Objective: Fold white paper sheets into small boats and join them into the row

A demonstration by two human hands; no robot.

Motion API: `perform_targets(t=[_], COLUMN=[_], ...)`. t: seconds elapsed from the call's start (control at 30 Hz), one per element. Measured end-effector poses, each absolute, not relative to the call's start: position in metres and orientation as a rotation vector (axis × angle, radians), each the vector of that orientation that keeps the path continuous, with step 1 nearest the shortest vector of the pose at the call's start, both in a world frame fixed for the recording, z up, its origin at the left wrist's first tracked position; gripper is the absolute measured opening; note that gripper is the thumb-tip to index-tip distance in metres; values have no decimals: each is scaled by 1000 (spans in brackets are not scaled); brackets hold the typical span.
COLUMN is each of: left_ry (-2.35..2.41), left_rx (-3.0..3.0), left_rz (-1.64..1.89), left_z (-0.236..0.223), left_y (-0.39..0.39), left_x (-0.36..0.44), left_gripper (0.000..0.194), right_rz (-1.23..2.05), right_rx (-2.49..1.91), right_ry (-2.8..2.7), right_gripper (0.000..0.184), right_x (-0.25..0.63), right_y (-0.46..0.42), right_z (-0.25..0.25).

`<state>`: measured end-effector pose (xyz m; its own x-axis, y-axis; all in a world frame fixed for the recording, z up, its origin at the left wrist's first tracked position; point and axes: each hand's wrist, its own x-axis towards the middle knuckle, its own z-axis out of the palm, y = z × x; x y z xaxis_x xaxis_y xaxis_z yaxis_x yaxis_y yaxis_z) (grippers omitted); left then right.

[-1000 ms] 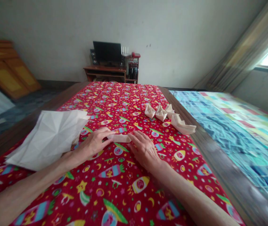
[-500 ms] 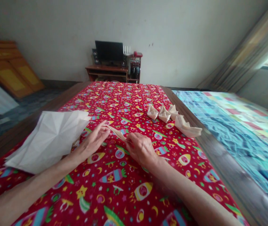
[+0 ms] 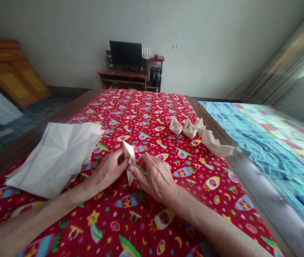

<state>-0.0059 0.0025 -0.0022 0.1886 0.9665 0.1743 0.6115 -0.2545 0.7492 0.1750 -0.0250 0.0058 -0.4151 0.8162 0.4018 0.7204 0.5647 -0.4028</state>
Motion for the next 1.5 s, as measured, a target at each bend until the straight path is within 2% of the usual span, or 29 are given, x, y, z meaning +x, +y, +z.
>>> perform_targets(t=[0.17,0.33,0.57,0.8,1.03,1.17,1.3,1.5], left_ry=[1398,1363,1281,1007,853,878,930,1026], left_rx=[2000,1900,1718,1401,1271,1270,1351,1366], left_rz=[938,918,854,669,635,679,719,714], left_z=[6,10,10,11,9,3,4,8], left_y=[-7,-8,-5,-7,-7,-6,-6,-6], left_x=[-1,1,-5,-8,-9,-10,-10,-7], left_gripper=[22,37,32,25,28,31,36,36], right_rz=[365,491,485,638,748,593,349,407], right_rx=[-1287,-1414,-1409,-1413,-1363,-1324,-1131,-1142], right_ry=[-2151,-2021,-1981,-1962,-1951,-1936,-2009,-2063], right_gripper=[15,17,20,19,20,11,29,14], right_x=[172,172,176,177,176,178,180,178], right_y=[-22,-14,-8,-7,-8,-14,-24,-22], right_z=[9,4,4,2,1,5,14,14])
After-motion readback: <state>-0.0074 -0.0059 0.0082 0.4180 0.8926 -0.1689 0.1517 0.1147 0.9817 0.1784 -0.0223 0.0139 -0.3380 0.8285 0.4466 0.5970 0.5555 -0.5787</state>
